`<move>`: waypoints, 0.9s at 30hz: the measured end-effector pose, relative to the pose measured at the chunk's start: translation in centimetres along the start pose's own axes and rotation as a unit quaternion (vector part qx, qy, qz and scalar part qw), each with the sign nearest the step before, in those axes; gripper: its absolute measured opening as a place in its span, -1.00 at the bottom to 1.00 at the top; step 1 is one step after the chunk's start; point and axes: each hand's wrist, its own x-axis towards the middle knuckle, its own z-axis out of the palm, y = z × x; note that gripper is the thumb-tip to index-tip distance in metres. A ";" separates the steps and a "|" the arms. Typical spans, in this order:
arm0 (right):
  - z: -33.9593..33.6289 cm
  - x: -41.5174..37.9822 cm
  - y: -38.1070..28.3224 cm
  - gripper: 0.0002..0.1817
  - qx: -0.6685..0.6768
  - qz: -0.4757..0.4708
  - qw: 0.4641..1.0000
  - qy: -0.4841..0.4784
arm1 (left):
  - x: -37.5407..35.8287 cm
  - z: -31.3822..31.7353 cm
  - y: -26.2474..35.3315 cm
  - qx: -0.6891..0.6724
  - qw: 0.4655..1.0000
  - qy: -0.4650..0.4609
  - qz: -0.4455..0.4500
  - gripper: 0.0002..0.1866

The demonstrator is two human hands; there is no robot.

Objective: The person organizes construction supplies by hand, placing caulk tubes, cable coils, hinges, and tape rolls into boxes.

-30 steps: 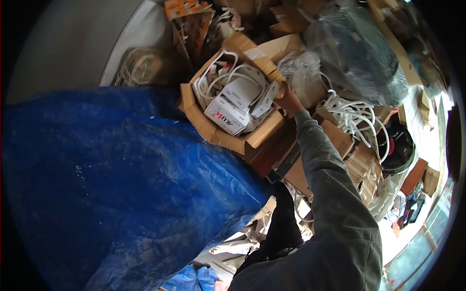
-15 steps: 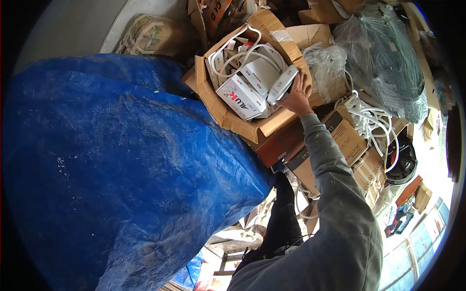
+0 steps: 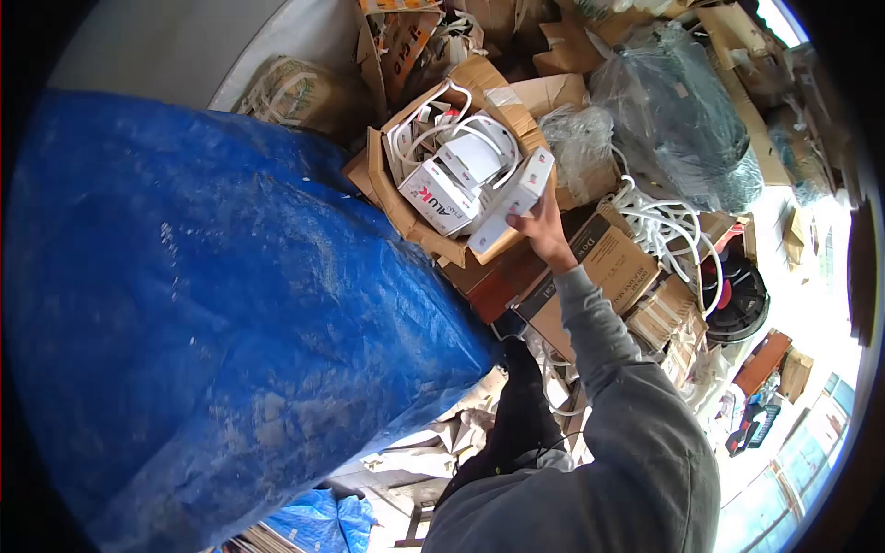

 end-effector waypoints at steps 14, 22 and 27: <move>10.4 -20.9 -22.8 0.00 0.602 0.218 0.732 -0.233 | -22.6 -8.3 18.8 -0.067 0.953 -0.290 -0.061 -0.38; 12.2 -30.8 -19.5 -0.27 0.456 0.275 0.810 -0.245 | -39.5 -11.5 23.0 -0.638 0.478 -0.425 -0.428 -0.32; 16.1 -38.5 -26.8 -0.55 -0.006 0.075 0.993 -0.092 | -40.2 -14.9 20.5 -0.602 0.492 -0.423 -0.465 -0.45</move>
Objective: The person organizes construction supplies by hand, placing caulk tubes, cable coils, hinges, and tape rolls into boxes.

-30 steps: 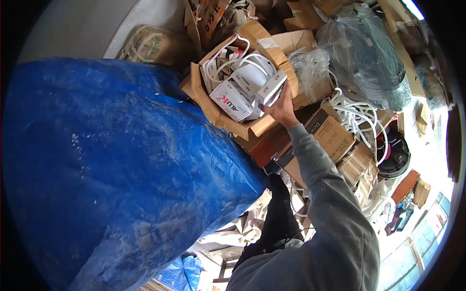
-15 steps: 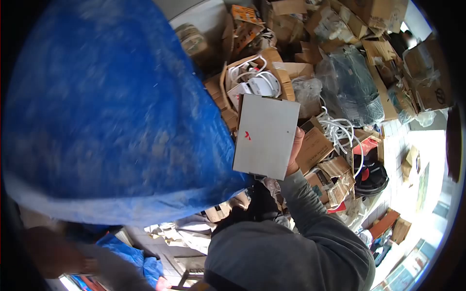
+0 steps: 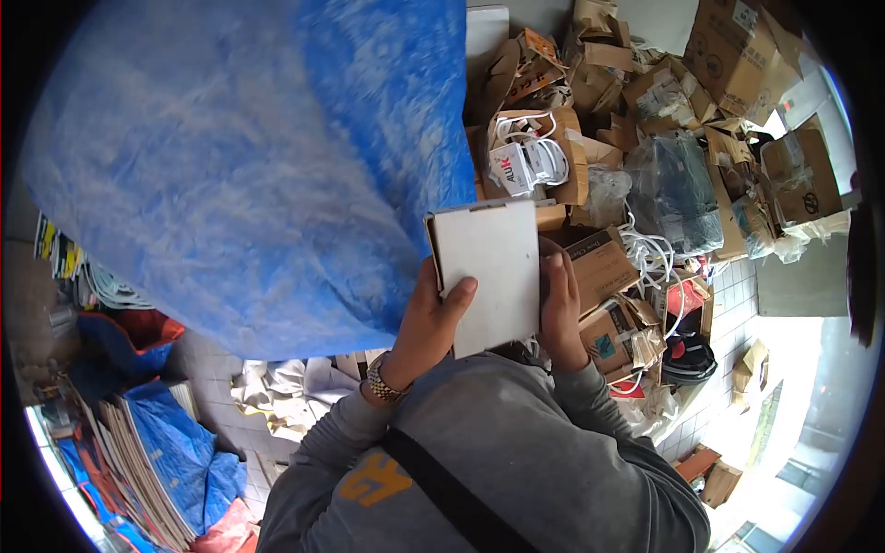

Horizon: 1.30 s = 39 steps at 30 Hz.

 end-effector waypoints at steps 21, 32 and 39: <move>5.5 -11.5 1.6 0.23 -0.410 -0.021 0.900 -0.146 | -9.6 -4.3 -7.7 0.300 0.919 0.066 0.249 -0.78; 4.6 -11.3 3.9 0.11 -0.012 0.062 0.973 -0.223 | -10.1 -5.0 -0.5 0.001 0.999 -0.042 0.007 -0.66; 3.3 -11.8 5.4 -0.05 0.198 0.192 0.934 -0.226 | -10.6 -5.5 3.6 0.152 0.987 -0.031 0.027 -0.63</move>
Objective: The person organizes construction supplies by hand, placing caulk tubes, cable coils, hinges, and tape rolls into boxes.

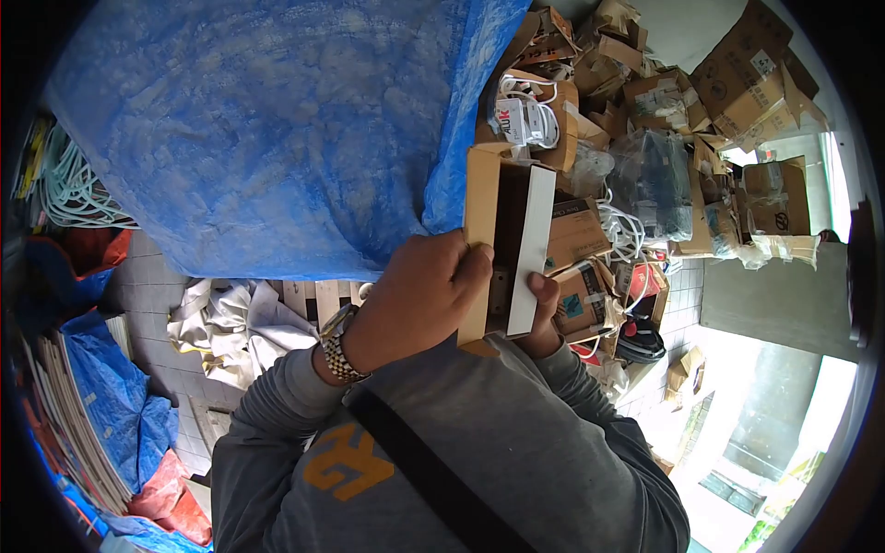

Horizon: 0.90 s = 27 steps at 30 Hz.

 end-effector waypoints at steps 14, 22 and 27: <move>-0.2 0.6 -1.2 -0.06 0.238 -0.043 0.968 -0.068 | -0.8 -1.0 0.6 -0.044 0.999 0.013 -0.015 -0.68; -0.8 0.7 -1.9 -0.03 0.272 -0.040 0.957 -0.095 | -0.5 -0.5 1.3 -0.067 0.997 0.023 -0.040 -0.70; -2.1 0.7 -1.3 -0.03 0.281 -0.034 0.954 -0.100 | -0.4 -0.1 1.4 -0.072 0.996 0.012 -0.052 -0.70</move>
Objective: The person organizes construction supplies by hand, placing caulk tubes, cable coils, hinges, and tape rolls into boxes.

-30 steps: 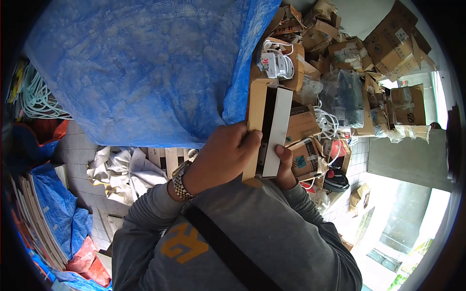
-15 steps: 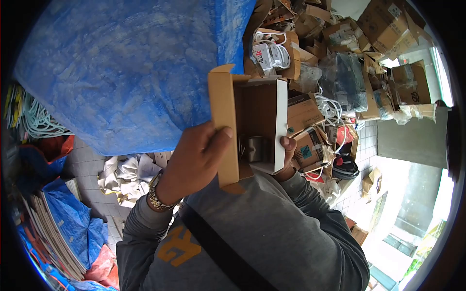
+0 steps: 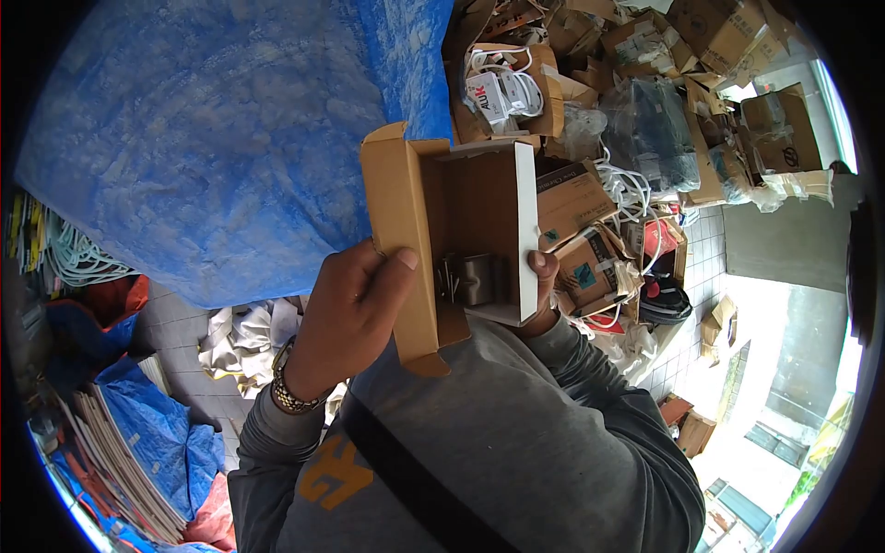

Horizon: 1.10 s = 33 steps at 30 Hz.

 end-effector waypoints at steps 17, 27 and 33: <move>2.0 2.5 1.9 0.42 -0.505 -0.098 0.857 0.024 | 1.1 2.7 -4.0 0.051 0.994 0.021 0.096 -0.41; 1.5 2.4 4.6 0.45 -0.521 -0.100 0.845 0.066 | -0.2 1.2 -5.2 -0.066 0.996 -0.059 0.030 -0.32; 2.7 1.7 5.7 0.41 -0.468 -0.087 0.874 0.101 | -0.2 0.7 -5.4 0.032 0.991 -0.064 0.110 -0.28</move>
